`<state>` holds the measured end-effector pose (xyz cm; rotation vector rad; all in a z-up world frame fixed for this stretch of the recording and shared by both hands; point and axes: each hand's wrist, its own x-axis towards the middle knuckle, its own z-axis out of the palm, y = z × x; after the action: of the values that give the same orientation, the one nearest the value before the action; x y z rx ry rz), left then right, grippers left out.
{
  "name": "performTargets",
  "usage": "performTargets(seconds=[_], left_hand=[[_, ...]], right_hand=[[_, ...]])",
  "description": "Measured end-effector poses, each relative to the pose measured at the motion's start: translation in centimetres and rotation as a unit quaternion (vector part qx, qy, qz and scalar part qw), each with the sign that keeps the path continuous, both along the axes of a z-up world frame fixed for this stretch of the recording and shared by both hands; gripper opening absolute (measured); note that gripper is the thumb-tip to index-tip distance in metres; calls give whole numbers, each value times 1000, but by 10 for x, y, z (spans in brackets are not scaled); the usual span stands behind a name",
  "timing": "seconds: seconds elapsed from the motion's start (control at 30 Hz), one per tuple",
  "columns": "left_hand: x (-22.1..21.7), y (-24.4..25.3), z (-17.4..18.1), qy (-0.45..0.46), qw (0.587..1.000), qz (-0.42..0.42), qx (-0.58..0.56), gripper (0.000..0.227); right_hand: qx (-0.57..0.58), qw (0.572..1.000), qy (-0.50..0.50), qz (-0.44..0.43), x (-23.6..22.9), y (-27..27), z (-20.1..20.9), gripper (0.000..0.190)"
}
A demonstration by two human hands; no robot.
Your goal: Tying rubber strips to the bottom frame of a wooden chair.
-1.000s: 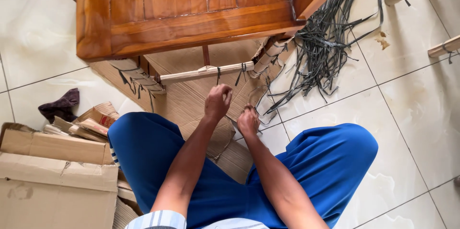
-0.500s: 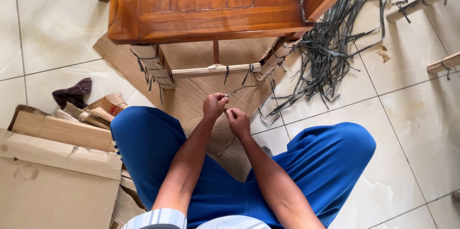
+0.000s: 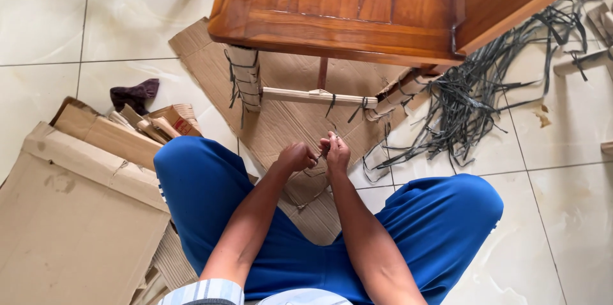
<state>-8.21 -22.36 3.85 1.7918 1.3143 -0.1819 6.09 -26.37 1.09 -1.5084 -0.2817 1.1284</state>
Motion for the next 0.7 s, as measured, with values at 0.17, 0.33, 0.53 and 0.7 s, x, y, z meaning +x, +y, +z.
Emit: performTargets(seconds=[0.17, 0.33, 0.53, 0.7], left_hand=[[-10, 8, 13, 16, 999, -31, 1, 32], [-18, 46, 19, -20, 991, 21, 130, 33], [-32, 96, 61, -63, 956, 27, 286, 32], [-29, 140, 33, -42, 930, -49, 362, 46]], right_hand=[[4, 1000, 4, 1, -8, 8, -1, 36], [-9, 999, 12, 44, -18, 6, 4, 32], [-34, 995, 19, 97, -28, 7, 1, 34], [-53, 992, 24, 114, -27, 11, -5, 36]])
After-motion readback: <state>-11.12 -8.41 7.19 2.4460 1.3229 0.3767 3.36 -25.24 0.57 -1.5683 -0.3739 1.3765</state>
